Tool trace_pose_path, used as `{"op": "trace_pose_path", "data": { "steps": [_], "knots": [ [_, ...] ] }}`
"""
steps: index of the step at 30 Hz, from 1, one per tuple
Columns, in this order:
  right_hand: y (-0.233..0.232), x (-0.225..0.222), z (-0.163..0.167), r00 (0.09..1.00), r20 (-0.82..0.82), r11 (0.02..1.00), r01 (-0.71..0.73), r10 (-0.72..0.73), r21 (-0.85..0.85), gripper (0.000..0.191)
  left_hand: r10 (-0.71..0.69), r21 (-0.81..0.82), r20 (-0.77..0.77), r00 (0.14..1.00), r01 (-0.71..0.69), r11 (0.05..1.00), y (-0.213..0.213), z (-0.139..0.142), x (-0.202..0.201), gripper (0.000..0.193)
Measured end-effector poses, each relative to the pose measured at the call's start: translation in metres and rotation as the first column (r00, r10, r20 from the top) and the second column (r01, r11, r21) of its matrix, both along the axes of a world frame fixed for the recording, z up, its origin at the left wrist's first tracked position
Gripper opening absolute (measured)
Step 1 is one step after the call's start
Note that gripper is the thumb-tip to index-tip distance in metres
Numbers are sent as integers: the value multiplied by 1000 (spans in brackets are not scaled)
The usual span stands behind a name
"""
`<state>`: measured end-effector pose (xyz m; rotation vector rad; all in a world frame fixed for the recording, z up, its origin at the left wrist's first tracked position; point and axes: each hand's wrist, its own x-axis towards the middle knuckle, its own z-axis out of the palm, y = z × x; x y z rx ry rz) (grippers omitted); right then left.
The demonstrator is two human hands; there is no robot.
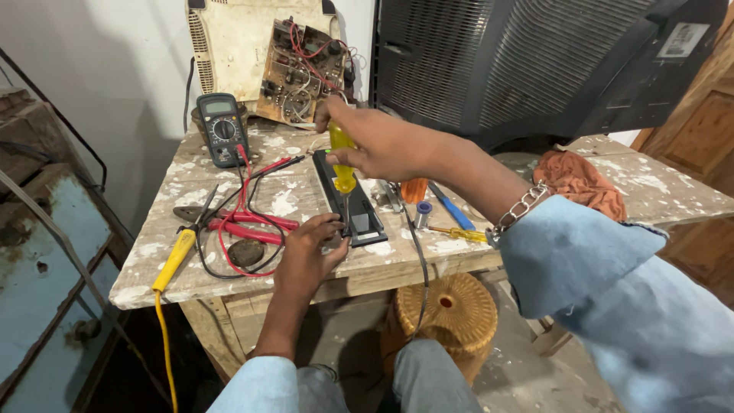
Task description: The person uses a screwdriver to unscrew and open the housing of a black LED emergency light on a workbench, then works on the exposed LED panel and internal components with the screwdriver. They then wipe the housing and the LED panel with an orange cloth, turning the device over to clean its sides.
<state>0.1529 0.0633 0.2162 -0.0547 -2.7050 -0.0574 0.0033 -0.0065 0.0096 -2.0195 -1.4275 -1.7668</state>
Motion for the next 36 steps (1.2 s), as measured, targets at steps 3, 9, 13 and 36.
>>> {"op": "trace_pose_path", "data": {
  "steps": [3, 9, 13, 36],
  "knots": [
    [-2, 1, 2, 966, 173, 928, 237, -193, -288, 34, -25, -98, 46, 999, 29, 995, -1, -1, 0, 29],
    [-10, 8, 4, 973, -2, 828, 194, -229, -526, 25, -42, -137, 62, 997, 50, 989, -1, -1, 0, 30],
    [-10, 7, -9, 929, -129, 838, 245, -347, -488, 31, -42, -124, 71, 997, 51, 991, -2, -3, -1, 28],
    [-8, 8, 12, 977, 37, 852, 202, -211, -483, 24, -26, -110, 34, 999, 30, 993, -3, -3, -1, 27]
  ]
}}
